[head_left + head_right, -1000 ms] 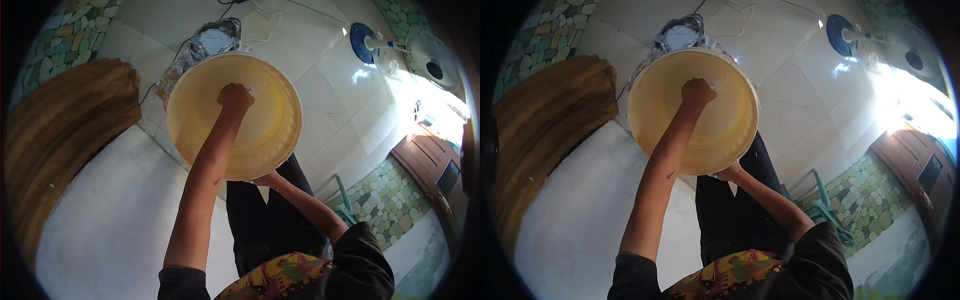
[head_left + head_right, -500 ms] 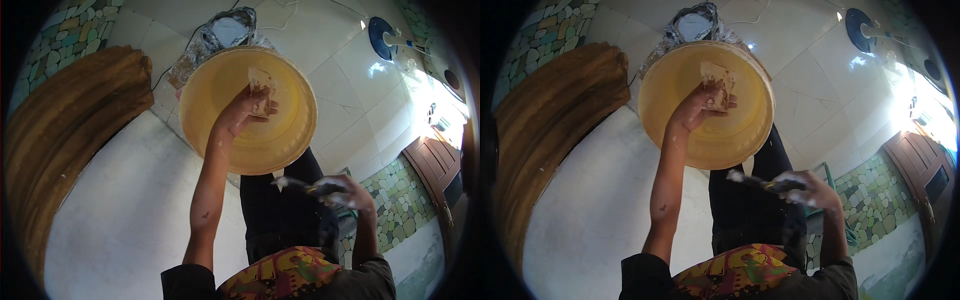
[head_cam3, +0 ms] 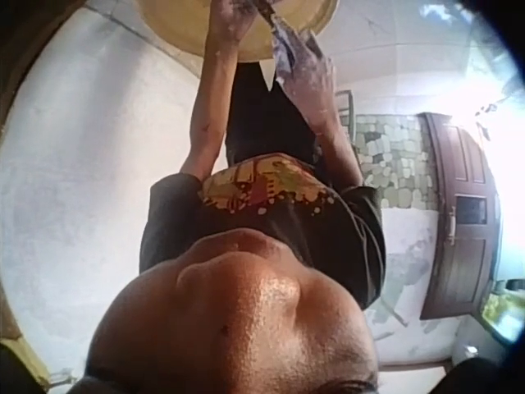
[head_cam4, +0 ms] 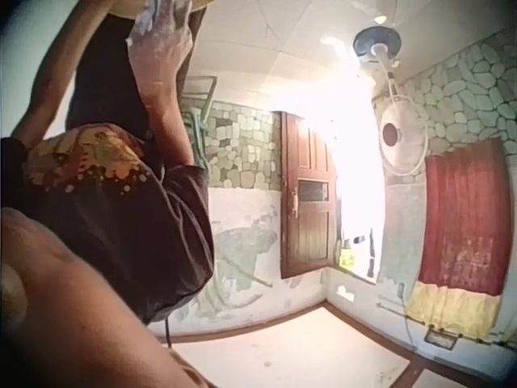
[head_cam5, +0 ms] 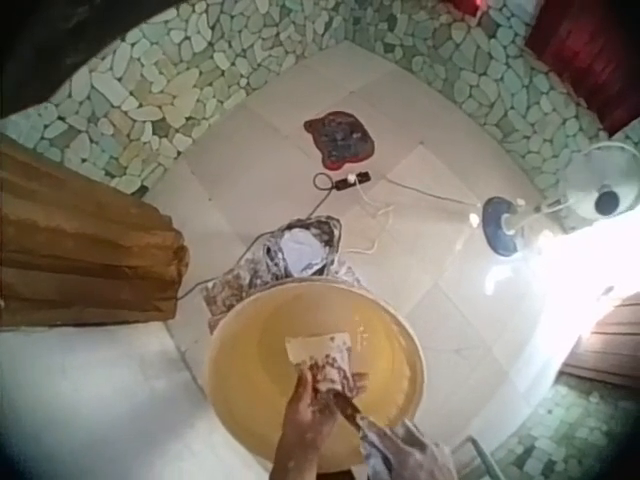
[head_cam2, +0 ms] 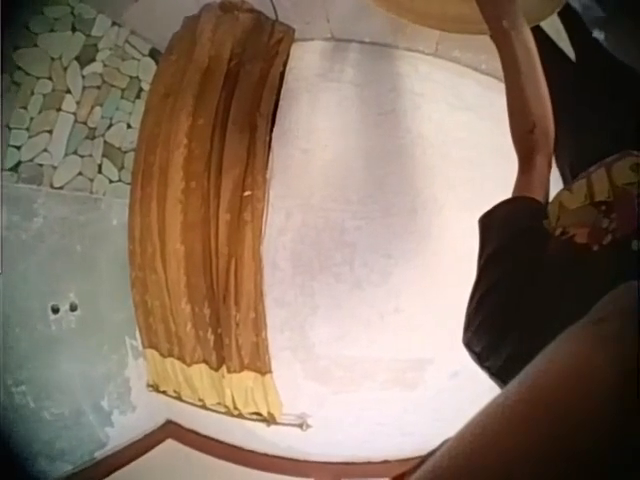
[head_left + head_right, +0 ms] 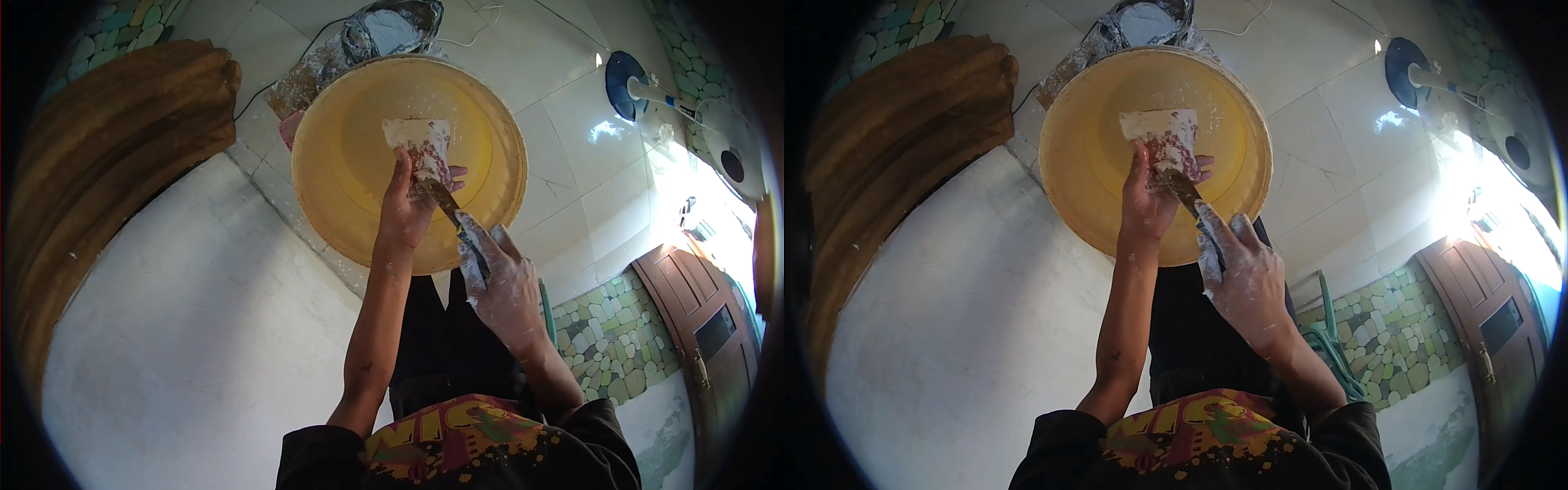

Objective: The recorder cleans a scraper and applies plaster to repair a wall.

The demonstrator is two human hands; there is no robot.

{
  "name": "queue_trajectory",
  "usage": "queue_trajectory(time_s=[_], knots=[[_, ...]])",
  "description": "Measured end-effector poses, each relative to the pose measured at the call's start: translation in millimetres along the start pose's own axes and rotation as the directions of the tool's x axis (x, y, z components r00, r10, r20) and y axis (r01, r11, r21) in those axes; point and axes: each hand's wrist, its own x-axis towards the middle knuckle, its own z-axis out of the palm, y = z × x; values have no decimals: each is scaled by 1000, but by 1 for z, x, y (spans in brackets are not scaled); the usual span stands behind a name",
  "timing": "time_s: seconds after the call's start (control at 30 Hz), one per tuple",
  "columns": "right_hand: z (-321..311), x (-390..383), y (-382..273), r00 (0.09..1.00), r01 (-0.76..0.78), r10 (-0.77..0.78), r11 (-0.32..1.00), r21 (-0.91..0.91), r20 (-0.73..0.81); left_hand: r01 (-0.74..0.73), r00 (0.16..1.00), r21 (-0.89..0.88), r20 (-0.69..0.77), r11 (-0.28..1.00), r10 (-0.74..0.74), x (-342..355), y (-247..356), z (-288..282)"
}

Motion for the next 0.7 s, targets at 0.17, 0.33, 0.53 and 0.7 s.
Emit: queue_trajectory(time_s=[0.17,0.33,0.53,0.7], knots=[[-3,24,-7,999,16,-18,997,-77,-28,-99,992,33,75,995,97,-2,-3,3],[-2,13,-11,998,7,-1,996,-92,67,-131,991,31,-6,991,132,-12,6,5],[5,39,-4,995,48,-57,994,-100,-87,-86,989,-50,-125,995,79,-16,-15,25],[-6,16,-12,1000,12,-12,991,-137,-2,-33,998,-6,-44,999,33,-17,-15,13]])
